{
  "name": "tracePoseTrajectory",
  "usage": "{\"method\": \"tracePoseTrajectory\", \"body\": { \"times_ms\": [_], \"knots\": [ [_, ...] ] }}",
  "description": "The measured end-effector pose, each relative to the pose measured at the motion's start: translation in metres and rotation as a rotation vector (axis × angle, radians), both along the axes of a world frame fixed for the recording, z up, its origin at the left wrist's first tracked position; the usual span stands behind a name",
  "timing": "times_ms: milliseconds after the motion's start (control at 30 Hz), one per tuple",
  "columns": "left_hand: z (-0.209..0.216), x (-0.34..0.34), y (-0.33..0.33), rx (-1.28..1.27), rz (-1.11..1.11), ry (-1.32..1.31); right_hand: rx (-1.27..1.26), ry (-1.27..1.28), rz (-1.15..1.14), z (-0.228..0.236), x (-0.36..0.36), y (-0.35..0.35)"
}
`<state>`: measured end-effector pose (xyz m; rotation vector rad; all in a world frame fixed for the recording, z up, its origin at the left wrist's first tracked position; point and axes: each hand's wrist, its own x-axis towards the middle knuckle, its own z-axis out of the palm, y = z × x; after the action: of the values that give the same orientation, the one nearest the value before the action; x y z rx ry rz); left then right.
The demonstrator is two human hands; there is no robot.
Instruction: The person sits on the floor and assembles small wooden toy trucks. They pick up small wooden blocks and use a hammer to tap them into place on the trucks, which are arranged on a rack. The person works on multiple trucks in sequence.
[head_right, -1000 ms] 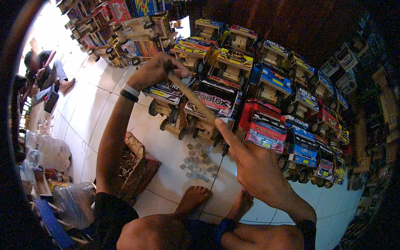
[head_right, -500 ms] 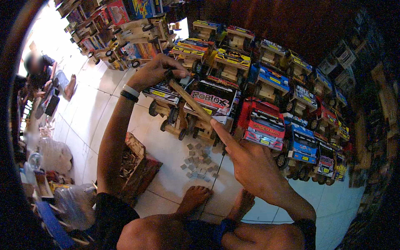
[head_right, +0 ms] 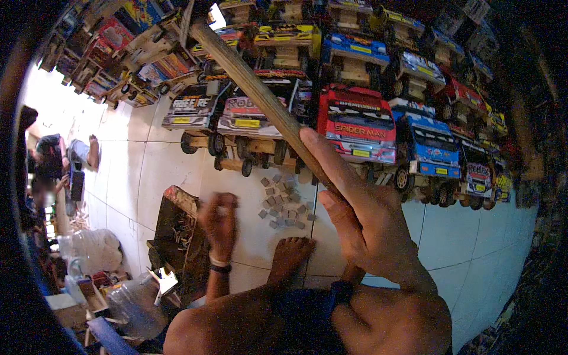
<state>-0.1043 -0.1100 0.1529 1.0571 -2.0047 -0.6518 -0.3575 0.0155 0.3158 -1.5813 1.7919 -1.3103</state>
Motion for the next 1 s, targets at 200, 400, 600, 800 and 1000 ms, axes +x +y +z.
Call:
{"method": "tracePoseTrajectory", "body": {
  "times_ms": [200,400,600,800,1000],
  "knots": [
    [-0.121,0.010,0.034,0.122,-0.032,-0.309,-0.010,-0.121,0.011,-0.006,-0.004,0.005],
    [-0.140,0.024,0.030,0.329,-0.112,-0.275,0.013,-0.201,0.003,-0.002,-0.009,0.013],
    [-0.123,0.015,0.027,0.184,-0.106,-0.268,0.008,-0.251,-0.015,-0.002,-0.013,0.019],
    [-0.015,-0.010,0.028,0.290,-0.086,0.149,-0.082,-0.167,-0.021,-0.011,-0.027,0.030],
    [0.118,-0.043,-0.010,0.074,-0.128,0.250,0.074,-0.482,-0.221,-0.013,-0.032,0.052]
  ]
}}
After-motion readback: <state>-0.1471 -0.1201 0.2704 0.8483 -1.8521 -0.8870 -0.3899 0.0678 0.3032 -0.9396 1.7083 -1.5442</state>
